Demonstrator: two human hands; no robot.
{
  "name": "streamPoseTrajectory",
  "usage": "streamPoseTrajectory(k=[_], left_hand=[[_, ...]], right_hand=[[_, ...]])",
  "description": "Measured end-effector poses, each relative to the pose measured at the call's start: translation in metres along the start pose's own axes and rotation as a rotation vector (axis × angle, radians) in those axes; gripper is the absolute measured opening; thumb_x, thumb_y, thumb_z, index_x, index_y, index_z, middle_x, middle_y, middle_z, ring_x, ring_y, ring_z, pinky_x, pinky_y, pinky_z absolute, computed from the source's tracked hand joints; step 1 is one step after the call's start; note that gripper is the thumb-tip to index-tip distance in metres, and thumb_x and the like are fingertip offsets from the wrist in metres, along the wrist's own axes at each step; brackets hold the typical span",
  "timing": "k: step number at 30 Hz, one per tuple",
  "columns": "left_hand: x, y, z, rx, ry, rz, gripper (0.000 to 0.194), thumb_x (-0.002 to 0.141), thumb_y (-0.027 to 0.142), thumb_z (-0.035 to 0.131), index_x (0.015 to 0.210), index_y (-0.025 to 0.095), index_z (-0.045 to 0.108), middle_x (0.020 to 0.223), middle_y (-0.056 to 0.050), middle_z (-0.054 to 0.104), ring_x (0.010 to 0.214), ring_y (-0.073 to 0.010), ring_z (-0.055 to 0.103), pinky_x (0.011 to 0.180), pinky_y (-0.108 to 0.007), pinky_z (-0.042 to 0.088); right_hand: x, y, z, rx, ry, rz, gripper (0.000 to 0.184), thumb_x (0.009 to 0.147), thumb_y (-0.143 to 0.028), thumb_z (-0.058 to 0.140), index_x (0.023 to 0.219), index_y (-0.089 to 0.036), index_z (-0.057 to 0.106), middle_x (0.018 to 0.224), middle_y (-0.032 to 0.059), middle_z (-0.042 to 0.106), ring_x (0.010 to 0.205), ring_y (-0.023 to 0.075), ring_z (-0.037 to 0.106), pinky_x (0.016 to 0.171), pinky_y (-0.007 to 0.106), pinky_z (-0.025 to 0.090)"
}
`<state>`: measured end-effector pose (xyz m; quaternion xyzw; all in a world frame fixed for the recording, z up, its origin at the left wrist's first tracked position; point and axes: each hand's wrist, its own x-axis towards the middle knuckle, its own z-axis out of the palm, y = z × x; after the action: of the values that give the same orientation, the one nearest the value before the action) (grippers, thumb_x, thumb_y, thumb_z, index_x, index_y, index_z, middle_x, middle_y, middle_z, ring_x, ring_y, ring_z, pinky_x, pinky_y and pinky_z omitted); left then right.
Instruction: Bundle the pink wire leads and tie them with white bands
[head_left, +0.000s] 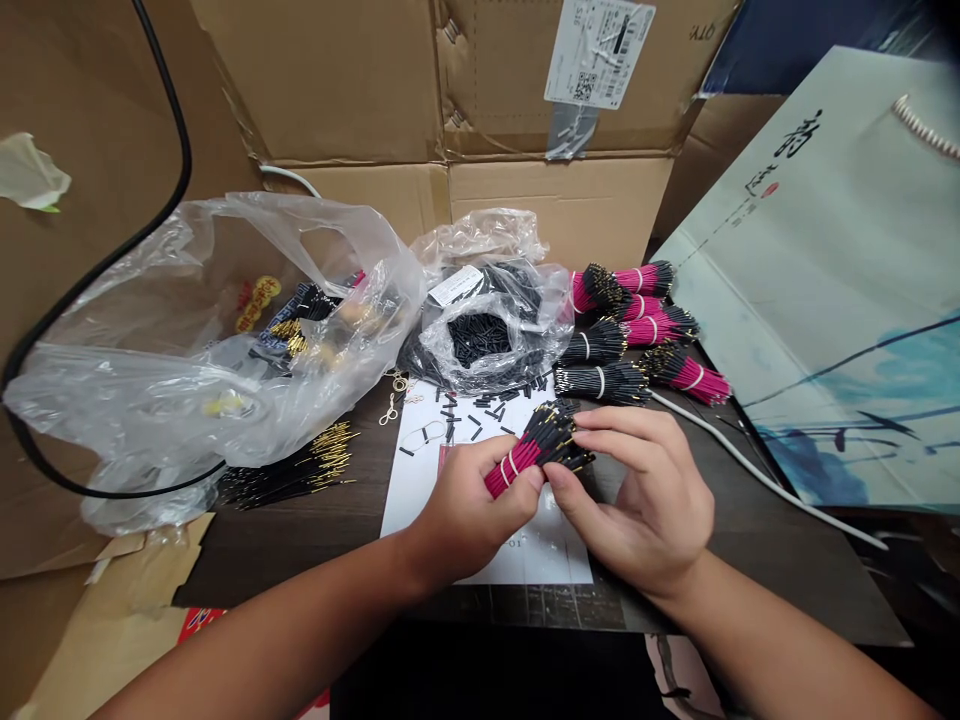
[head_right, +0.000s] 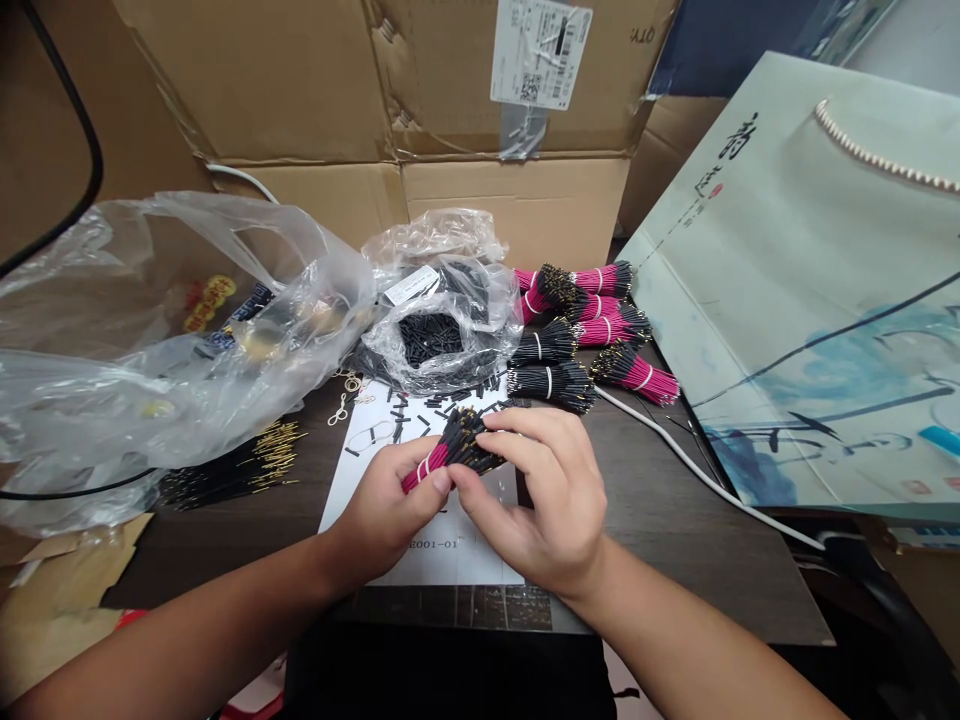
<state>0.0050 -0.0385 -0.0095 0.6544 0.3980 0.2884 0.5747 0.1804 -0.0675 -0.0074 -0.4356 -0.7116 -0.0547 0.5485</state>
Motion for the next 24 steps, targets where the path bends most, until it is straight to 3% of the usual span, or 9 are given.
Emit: streamPoseTrajectory(k=[4, 8, 15, 24], left_hand=[[-0.002, -0.003, -0.001, -0.163, -0.051, -0.036, 0.037, 0.091, 0.048, 0.053, 0.072, 0.017, 0.047, 0.060, 0.004, 0.040, 0.056, -0.0091, 0.033, 0.051, -0.024, 0.026], [-0.004, -0.009, -0.002, -0.406, -0.140, -0.083, 0.027, 0.091, 0.043, 0.048, 0.081, 0.017, 0.052, 0.054, 0.005, 0.041, 0.047, -0.0077, 0.029, 0.044, -0.022, 0.022], [-0.001, -0.014, 0.001, -0.511, -0.090, -0.096, 0.026, 0.088, 0.040, 0.045, 0.074, 0.017, 0.048, 0.055, 0.003, 0.044, 0.046, -0.0076, 0.033, 0.040, -0.020, 0.022], [0.000, -0.011, 0.001, -0.635, -0.080, -0.124, 0.032, 0.091, 0.045, 0.040, 0.078, 0.017, 0.051, 0.052, 0.003, 0.046, 0.041, -0.0070, 0.031, 0.039, -0.019, 0.023]], right_hand=[[0.001, 0.000, -0.001, 0.017, -0.007, -0.001, 0.038, 0.071, -0.008, 0.080, 0.105, -0.015, 0.064, 0.102, 0.0105, 0.069, 0.094, 0.0232, 0.068, 0.079, 0.041, 0.058], [0.002, -0.001, -0.003, -0.022, -0.009, -0.023, 0.035, 0.072, -0.008, 0.078, 0.103, -0.016, 0.064, 0.102, 0.0093, 0.069, 0.092, 0.0219, 0.067, 0.078, 0.040, 0.058], [0.001, 0.000, -0.004, -0.032, -0.063, -0.058, 0.028, 0.075, -0.008, 0.076, 0.100, -0.016, 0.067, 0.102, 0.0082, 0.068, 0.091, 0.0201, 0.066, 0.079, 0.039, 0.056], [-0.003, 0.004, 0.000, -0.067, -0.064, -0.069, 0.041, 0.075, -0.019, 0.079, 0.113, -0.021, 0.064, 0.111, 0.0098, 0.067, 0.098, 0.0252, 0.067, 0.081, 0.044, 0.057]])
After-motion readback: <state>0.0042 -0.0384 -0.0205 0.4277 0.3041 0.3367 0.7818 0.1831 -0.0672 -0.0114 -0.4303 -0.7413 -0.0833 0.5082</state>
